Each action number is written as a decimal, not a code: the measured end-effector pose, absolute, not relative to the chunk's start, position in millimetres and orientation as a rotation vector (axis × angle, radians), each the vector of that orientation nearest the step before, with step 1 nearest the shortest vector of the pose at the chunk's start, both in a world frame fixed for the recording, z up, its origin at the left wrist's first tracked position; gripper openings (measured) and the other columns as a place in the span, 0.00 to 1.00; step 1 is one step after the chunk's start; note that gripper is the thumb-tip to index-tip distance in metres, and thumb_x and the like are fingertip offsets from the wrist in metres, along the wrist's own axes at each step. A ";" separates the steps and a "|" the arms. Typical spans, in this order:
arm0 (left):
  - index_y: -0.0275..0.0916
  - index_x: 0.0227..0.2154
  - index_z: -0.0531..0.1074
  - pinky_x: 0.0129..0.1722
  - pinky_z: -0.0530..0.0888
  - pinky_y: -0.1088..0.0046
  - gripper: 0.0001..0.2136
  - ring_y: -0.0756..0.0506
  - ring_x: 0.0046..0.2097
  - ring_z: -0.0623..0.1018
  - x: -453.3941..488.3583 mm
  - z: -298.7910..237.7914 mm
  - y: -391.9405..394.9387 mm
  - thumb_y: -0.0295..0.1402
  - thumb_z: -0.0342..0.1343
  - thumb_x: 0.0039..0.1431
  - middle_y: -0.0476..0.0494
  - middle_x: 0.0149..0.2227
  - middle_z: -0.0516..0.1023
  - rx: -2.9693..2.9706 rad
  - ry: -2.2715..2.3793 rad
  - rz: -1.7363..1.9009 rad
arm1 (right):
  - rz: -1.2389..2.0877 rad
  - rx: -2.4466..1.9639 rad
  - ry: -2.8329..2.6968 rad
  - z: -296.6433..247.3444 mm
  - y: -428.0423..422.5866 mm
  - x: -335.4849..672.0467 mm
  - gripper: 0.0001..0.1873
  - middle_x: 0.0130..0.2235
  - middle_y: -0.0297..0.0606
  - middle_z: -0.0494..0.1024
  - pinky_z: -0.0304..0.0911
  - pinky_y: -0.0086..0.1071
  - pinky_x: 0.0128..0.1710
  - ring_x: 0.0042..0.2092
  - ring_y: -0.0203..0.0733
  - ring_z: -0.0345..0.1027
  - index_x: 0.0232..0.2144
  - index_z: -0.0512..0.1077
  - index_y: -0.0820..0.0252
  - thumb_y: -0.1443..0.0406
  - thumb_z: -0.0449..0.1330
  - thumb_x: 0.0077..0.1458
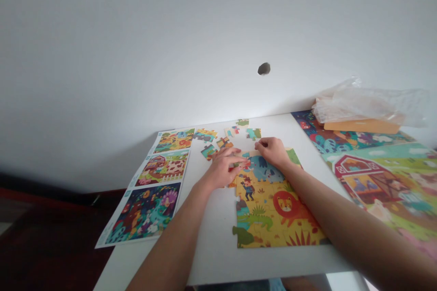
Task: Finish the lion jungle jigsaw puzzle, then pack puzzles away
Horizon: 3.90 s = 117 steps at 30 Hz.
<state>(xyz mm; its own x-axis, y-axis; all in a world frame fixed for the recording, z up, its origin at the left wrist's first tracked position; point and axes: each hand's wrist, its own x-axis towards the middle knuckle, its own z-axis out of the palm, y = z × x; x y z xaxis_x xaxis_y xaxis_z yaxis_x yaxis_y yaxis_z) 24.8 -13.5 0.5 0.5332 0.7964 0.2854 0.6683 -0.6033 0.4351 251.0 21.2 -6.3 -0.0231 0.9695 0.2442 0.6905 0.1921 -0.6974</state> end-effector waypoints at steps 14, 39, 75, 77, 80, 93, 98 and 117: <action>0.47 0.49 0.76 0.58 0.68 0.57 0.15 0.42 0.55 0.73 9.5 -4.0 -3.2 0.30 0.56 0.60 0.44 0.53 0.75 2.538 1.252 0.778 | 0.521 -1.607 -1.808 -3.6 19.9 251.5 0.17 0.23 0.36 0.75 0.54 0.30 0.29 0.27 0.39 0.67 0.24 0.78 0.59 0.58 0.54 0.54; 0.45 0.46 0.77 0.57 0.68 0.57 0.14 0.40 0.53 0.72 3.1 -15.0 3.3 0.29 0.55 0.58 0.43 0.49 0.74 2.523 1.538 0.821 | 0.147 -1.733 -2.065 -2.6 17.7 251.4 0.18 0.55 0.45 0.73 0.53 0.49 0.53 0.54 0.56 0.62 0.48 0.74 0.54 0.56 0.52 0.61; 0.46 0.44 0.79 0.55 0.66 0.57 0.12 0.39 0.52 0.67 16.4 -0.7 -9.0 0.29 0.54 0.60 0.45 0.47 0.77 2.591 1.458 0.737 | 0.183 -1.338 -2.342 -5.2 12.1 246.5 0.19 0.54 0.40 0.73 0.53 0.46 0.53 0.52 0.51 0.60 0.53 0.74 0.47 0.60 0.53 0.62; 0.45 0.43 0.79 0.55 0.66 0.57 0.11 0.39 0.51 0.68 17.1 -0.2 -9.3 0.30 0.54 0.60 0.45 0.45 0.77 2.602 1.437 0.747 | 0.202 -1.304 -2.345 -6.4 12.4 246.7 0.19 0.55 0.39 0.74 0.52 0.47 0.53 0.52 0.52 0.60 0.53 0.74 0.48 0.58 0.55 0.61; 0.45 0.42 0.80 0.54 0.66 0.58 0.11 0.40 0.51 0.68 16.6 -1.7 -8.4 0.30 0.55 0.60 0.44 0.44 0.77 2.613 1.413 0.774 | 0.230 -1.270 -2.344 -8.0 13.6 246.9 0.20 0.56 0.39 0.73 0.53 0.49 0.53 0.52 0.53 0.61 0.54 0.73 0.49 0.57 0.56 0.60; 0.48 0.35 0.82 0.53 0.67 0.56 0.09 0.39 0.52 0.68 16.0 -6.2 -6.5 0.32 0.56 0.60 0.44 0.46 0.76 2.594 1.488 0.844 | 0.249 -1.304 -2.303 -5.7 10.2 241.9 0.29 0.59 0.44 0.70 0.50 0.50 0.56 0.55 0.55 0.60 0.60 0.65 0.54 0.60 0.57 0.56; 0.48 0.35 0.82 0.56 0.66 0.53 0.08 0.37 0.56 0.66 14.5 -12.5 -2.4 0.32 0.58 0.58 0.44 0.52 0.76 2.541 1.520 0.849 | 0.228 -1.406 -2.252 -2.9 7.6 238.9 0.26 0.53 0.44 0.75 0.49 0.51 0.56 0.53 0.55 0.62 0.57 0.68 0.57 0.60 0.56 0.56; 0.45 0.38 0.76 0.56 0.62 0.56 0.09 0.36 0.58 0.65 25.9 -5.0 5.5 0.34 0.63 0.53 0.49 0.49 0.78 2.468 1.542 0.799 | 0.462 -1.362 -2.038 -10.6 13.6 237.9 0.34 0.47 0.35 0.80 0.57 0.45 0.55 0.50 0.49 0.66 0.53 0.70 0.55 0.75 0.52 0.41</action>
<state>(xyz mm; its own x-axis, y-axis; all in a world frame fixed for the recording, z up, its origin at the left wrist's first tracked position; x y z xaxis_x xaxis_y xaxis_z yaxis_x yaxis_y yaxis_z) 25.9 5.5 -5.0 0.3399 0.8653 0.3684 0.7998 -0.4720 0.3707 237.9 13.6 -10.6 -0.2620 0.9136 0.3108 0.6901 0.4025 -0.6015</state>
